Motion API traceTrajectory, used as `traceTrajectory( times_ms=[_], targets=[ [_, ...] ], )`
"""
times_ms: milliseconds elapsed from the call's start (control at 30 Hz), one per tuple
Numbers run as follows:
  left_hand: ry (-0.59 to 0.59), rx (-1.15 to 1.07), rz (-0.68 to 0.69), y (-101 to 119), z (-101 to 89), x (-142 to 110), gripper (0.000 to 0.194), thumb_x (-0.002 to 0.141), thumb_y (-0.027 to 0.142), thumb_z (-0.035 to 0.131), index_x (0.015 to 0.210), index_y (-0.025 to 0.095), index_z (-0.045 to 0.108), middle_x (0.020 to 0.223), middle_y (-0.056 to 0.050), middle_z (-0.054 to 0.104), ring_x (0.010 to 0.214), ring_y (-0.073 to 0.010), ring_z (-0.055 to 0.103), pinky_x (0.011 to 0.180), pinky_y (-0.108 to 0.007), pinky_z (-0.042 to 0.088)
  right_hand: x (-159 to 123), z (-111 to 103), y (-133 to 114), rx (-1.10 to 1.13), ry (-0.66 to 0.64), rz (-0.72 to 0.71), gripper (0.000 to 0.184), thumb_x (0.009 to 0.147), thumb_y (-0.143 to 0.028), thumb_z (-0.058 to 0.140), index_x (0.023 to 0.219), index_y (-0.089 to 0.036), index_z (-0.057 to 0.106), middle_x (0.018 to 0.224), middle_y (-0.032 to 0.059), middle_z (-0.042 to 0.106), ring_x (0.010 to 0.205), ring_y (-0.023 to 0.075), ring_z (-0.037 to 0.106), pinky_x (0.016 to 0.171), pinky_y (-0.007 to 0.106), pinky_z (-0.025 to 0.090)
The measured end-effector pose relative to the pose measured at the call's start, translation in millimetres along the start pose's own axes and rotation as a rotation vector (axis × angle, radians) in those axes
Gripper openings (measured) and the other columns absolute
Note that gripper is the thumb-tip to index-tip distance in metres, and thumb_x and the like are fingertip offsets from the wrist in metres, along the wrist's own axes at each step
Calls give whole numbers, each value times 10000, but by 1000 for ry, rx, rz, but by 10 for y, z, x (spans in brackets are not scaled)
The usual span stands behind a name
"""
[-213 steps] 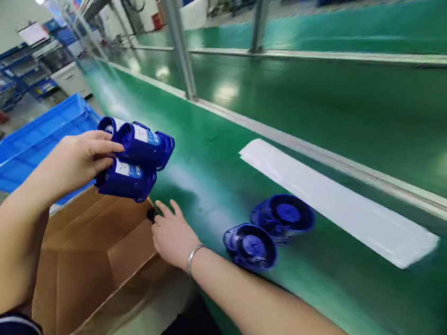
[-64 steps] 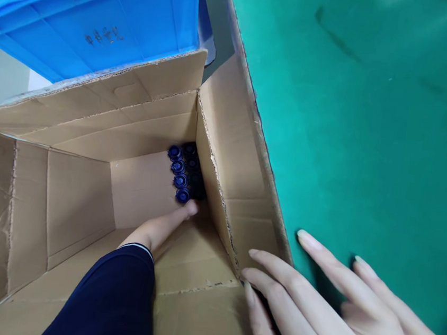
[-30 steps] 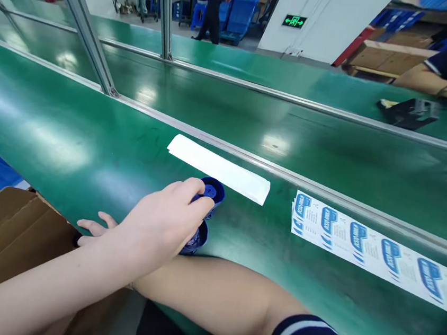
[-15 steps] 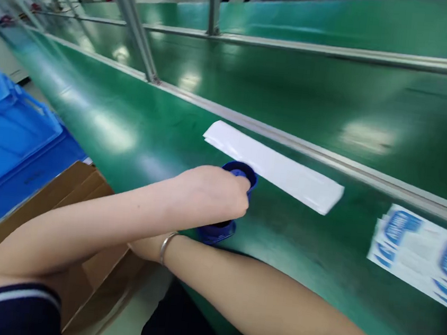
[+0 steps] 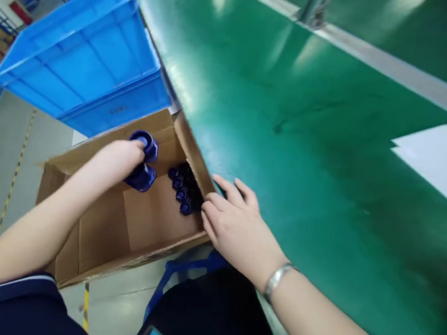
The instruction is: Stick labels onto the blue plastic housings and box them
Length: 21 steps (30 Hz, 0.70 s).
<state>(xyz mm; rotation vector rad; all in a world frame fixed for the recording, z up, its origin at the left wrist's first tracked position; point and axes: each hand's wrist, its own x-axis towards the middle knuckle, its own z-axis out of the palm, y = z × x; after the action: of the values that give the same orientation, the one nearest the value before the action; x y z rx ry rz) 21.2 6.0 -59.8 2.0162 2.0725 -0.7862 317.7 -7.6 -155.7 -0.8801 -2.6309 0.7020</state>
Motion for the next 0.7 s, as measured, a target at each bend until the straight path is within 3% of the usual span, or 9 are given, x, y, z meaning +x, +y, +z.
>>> traceTrajectory(
  times_ms=[67,133,200,267,433,700],
  targets=[
    [-133,-117,-34,17,748,105,77,807,45,586,744,75,617,653,-53,558,671,-201,636,796,-397,524,-15,1,-11,-71,2,12,257,986,-270,392,950,-173,627,1023,-4,633,1562,159,240,1307,466,109],
    [-226,-265,-2,149,1448,157,92,858,90,611,768,106,598,623,-22,540,651,-174,608,787,-375,527,-18,-3,-24,-141,6,20,220,975,-288,440,971,-206,645,1074,-41,651,1548,152,262,1295,443,120],
    [-278,-411,73,345,2028,173,109,900,140,627,797,116,598,680,-20,571,699,-157,604,821,-364,524,-10,-4,-37,-193,14,26,189,959,-300,487,991,-239,663,1118,-78,660,1531,151,297,1286,424,142],
    [-319,-539,163,556,2469,193,112,913,196,654,846,116,615,710,-11,578,728,-150,602,822,-353,522,4,4,-51,-227,33,34,172,943,-306,522,985,-258,682,1139,-107,666,1517,151,332,1282,406,163],
    [-385,-687,350,1039,3172,381,165,941,263,650,869,117,621,794,-31,599,782,-146,591,818,-335,513,29,41,-71,-281,118,60,169,923,-307,560,976,-291,719,1149,-149,678,1469,150,423,1244,362,245],
    [-431,-655,523,1768,3909,683,202,973,310,617,925,116,646,877,-46,644,838,-157,622,841,-360,533,7,42,-76,-250,53,110,222,952,-337,508,1037,-297,709,1235,-158,652,1506,155,398,1280,399,256]
  ],
)
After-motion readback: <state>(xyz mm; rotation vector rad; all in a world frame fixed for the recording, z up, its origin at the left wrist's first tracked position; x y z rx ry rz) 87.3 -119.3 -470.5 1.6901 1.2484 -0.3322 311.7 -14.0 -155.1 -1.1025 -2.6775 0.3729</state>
